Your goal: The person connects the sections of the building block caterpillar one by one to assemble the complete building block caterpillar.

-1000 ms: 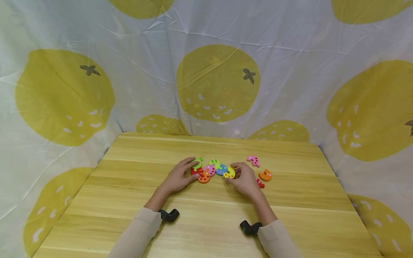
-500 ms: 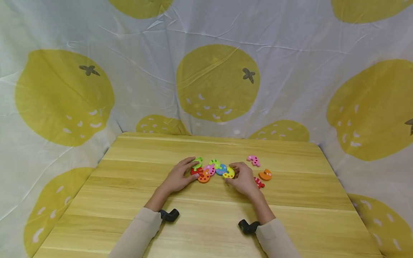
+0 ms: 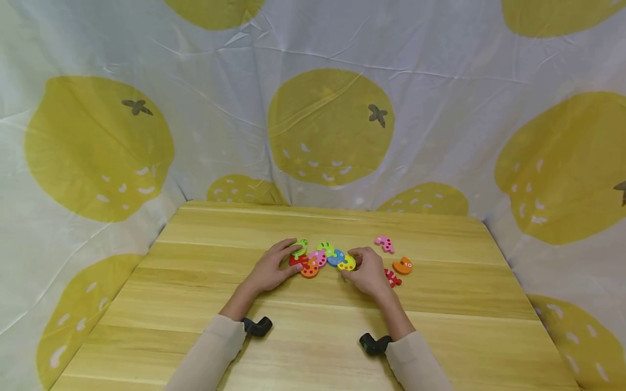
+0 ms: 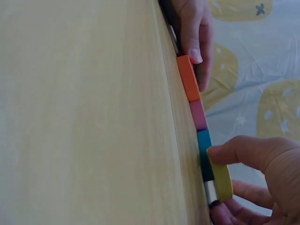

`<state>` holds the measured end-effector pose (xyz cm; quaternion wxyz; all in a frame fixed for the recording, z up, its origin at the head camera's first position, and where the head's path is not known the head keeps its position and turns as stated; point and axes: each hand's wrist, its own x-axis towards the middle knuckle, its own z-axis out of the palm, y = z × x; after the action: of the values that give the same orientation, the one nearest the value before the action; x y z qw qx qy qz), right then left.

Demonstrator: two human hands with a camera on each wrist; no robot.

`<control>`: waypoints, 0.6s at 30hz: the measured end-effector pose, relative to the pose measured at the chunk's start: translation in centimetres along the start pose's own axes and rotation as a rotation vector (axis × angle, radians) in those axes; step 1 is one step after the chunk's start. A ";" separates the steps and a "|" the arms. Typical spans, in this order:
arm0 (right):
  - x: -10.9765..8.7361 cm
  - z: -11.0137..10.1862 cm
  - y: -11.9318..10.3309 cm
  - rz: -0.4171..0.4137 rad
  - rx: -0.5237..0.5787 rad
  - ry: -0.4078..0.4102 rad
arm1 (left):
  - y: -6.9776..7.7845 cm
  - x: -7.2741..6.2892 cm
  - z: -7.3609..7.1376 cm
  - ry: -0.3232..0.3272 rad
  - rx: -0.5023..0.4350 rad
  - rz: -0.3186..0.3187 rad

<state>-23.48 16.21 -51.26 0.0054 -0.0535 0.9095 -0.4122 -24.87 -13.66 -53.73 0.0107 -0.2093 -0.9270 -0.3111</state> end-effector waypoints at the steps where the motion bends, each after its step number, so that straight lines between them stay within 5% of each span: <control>1: 0.0 0.1 0.0 0.000 -0.001 0.000 | 0.0 0.0 0.0 0.000 0.000 0.000; 12: 0.1 0.3 0.3 -0.020 -0.011 -0.007 | 0.2 0.1 -0.2 0.002 -0.009 0.003; 18: -0.1 0.7 0.5 -0.026 -0.007 -0.011 | 0.1 0.0 -0.1 0.038 -0.036 -0.048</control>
<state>-23.39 16.08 -52.11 0.0045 -0.0677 0.9102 -0.4086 -24.88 -13.64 -53.57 0.0169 -0.1815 -0.9256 -0.3318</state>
